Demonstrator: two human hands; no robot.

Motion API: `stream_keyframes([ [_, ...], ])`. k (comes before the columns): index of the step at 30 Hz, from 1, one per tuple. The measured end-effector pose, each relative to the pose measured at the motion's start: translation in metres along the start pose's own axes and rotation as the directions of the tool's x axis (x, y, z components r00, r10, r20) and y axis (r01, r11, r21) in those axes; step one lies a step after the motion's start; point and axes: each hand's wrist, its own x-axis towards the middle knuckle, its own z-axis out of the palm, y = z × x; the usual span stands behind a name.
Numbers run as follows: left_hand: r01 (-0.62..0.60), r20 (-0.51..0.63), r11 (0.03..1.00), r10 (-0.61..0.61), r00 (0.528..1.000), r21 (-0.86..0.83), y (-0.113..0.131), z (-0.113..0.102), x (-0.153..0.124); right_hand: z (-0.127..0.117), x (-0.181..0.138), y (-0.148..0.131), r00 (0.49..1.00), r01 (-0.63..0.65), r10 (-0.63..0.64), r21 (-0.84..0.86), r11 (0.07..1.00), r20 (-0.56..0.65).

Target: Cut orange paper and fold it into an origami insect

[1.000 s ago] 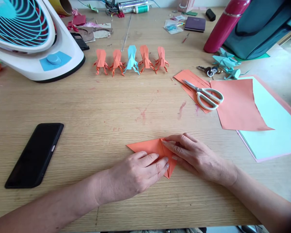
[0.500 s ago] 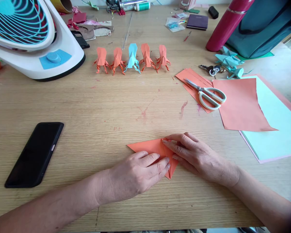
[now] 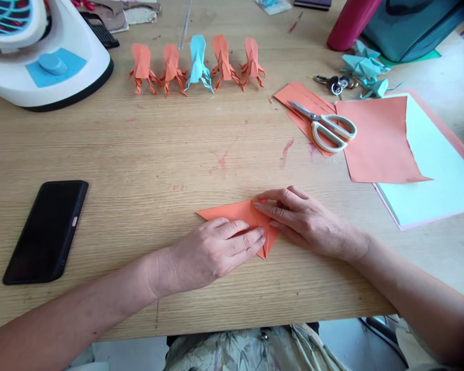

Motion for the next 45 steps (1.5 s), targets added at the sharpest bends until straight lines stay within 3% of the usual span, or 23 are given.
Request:
stream_keyframes([
  [14,-0.032,0.031,0.999,0.032,0.999,0.001,0.000,-0.003,0.002,0.001,-0.001,0.003,0.998,0.046,-0.046,-0.011,0.999,-0.037],
  [22,0.019,0.044,0.990,-0.013,0.999,-0.137,-0.001,-0.004,0.006,0.001,0.000,0.000,1.000,0.017,-0.016,0.006,1.000,-0.022],
  [28,0.120,-0.063,0.974,-0.134,0.989,-0.192,0.003,0.001,0.019,0.002,0.001,-0.003,1.000,-0.021,0.022,0.019,1.000,-0.021],
  [32,0.275,-0.105,0.949,-0.293,0.950,-0.157,0.009,0.009,0.032,0.005,0.003,-0.003,0.998,-0.026,0.027,0.027,0.999,-0.054],
  [38,0.416,-0.158,0.907,-0.420,0.894,-0.058,0.016,0.015,0.034,0.006,0.003,-0.003,0.997,-0.036,0.040,0.067,0.997,-0.062],
  [45,0.445,-0.168,0.894,-0.431,0.886,0.050,0.016,0.014,0.031,0.003,-0.004,-0.003,0.989,-0.062,0.082,0.158,0.985,-0.121],
])
